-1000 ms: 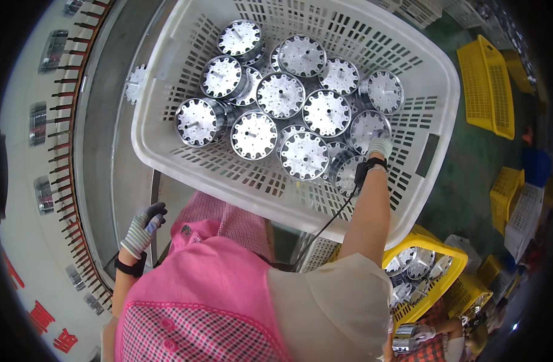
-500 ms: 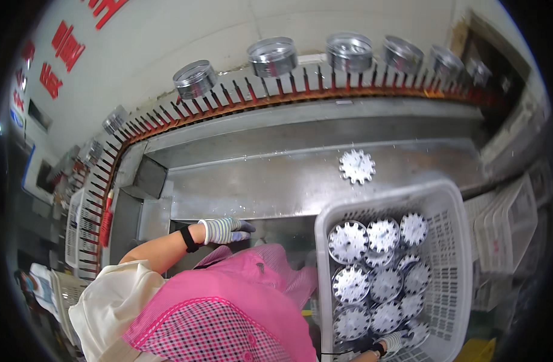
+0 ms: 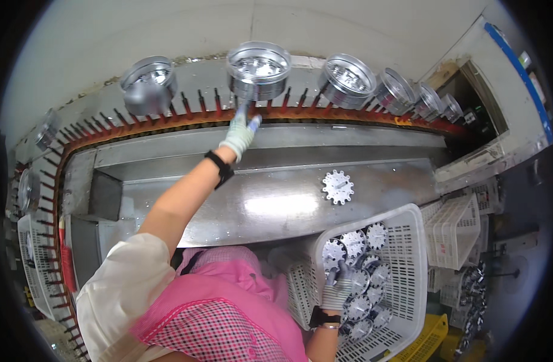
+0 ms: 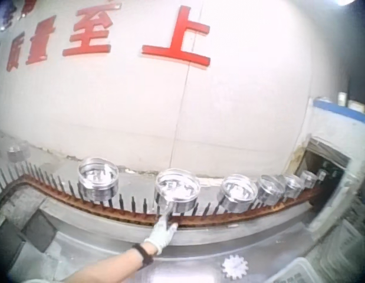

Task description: Picking up round metal components from a rotating conveyor rack and placing them into plastic baskets for sorting.

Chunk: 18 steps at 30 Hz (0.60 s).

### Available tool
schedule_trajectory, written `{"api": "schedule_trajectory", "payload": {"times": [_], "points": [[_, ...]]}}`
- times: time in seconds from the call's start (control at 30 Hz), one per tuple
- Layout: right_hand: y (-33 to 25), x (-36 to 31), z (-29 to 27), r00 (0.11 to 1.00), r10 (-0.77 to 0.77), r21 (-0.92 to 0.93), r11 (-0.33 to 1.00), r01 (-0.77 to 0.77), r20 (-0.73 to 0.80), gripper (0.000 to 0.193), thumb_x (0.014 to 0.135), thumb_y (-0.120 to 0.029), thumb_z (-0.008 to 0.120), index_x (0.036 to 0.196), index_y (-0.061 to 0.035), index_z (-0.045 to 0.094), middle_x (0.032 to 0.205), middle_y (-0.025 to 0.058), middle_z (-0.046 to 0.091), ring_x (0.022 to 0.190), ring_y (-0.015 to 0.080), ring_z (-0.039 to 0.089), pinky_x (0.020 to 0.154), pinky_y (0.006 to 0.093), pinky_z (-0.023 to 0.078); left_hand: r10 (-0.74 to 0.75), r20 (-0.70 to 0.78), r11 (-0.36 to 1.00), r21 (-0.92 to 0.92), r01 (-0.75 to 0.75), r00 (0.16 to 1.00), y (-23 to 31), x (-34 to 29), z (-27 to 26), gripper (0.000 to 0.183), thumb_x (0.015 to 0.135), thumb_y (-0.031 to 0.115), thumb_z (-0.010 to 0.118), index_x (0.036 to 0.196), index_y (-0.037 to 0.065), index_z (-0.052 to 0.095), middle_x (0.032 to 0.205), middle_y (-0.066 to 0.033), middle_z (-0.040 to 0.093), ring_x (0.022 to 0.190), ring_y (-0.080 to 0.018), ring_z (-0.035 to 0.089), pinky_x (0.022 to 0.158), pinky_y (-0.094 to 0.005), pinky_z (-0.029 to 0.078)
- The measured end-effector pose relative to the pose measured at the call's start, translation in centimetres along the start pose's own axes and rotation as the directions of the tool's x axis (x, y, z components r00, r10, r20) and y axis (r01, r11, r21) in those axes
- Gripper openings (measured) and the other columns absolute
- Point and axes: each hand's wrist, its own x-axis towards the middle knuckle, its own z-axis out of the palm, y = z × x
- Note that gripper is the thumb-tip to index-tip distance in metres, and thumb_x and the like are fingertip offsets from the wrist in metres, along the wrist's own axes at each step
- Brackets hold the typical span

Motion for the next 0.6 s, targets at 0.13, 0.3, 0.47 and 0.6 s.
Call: {"api": "schedule_trajectory", "payload": {"times": [0.13, 0.3, 0.47, 0.6], "points": [[0.3, -1.9, 0.5, 0.999, -0.031, -0.031, 0.999, 0.030, -0.035, 0.027, 0.081, 0.000, 0.054, 0.108, -0.0021, 0.055, 0.101, 0.0183, 0.056, 0.096, 0.0304, 0.055, 0.084, 0.0390, 0.045, 0.239, -0.183, 0.954, 0.225, -0.197, 0.954, -0.1, 6.7, 1.0, 0.045, 0.086, 0.023, 0.048, 0.127, 0.005, 0.044, 0.127, -0.0206, 0.046, 0.115, -0.0385, 0.044, 0.098, -0.0420, 0.036], [-0.5, -1.3, -0.7, 0.999, -0.003, -0.102, 0.995, 0.009, 0.051, 0.026, 0.081, -0.004, 0.055, 0.107, -0.0046, 0.056, 0.098, 0.0198, 0.058, 0.085, 0.0332, 0.057, 0.075, 0.0401, 0.047, 0.070, -0.552, 0.983, -0.103, -0.151, 0.831, -6.9, 10.8, -2.7, 0.062, 0.089, 0.043, 0.047, 0.136, 0.007, 0.031, 0.130, -0.0076, 0.043, 0.109, -0.0243, 0.045, 0.097, -0.0406, 0.035], [-1.9, 3.9, 0.0, 0.998, -0.052, 0.121, 0.991, 0.057, -0.041, 0.024, 0.084, -0.014, 0.056, 0.105, -0.0021, 0.059, 0.086, 0.0168, 0.060, 0.074, 0.0272, 0.060, 0.067, 0.0363, 0.047, 0.143, 0.106, 0.806, -0.589, -0.054, 0.984, 10.3, 3.0, -4.6, 0.033, 0.092, 0.033, 0.049, 0.105, 0.005, 0.059, 0.072, 0.0043, 0.051, 0.054, -0.0020, 0.039, 0.047, -0.0160, 0.029], [-7.0, 8.5, -0.5, 0.924, 0.087, 0.668, 0.666, -0.331, 0.371, 0.051, 0.084, -0.035, 0.058, 0.122, -0.0021, 0.049, 0.095, 0.0107, 0.059, 0.076, 0.0152, 0.057, 0.069, 0.0278, 0.048, 0.161, 0.444, 0.837, -0.534, 0.116, 0.882, 14.0, -10.1, -1.0, 0.041, 0.089, 0.045, 0.050, 0.096, 0.006, 0.059, 0.059, 0.0024, 0.049, 0.050, -0.0036, 0.042, 0.044, -0.0184, 0.029]]}}
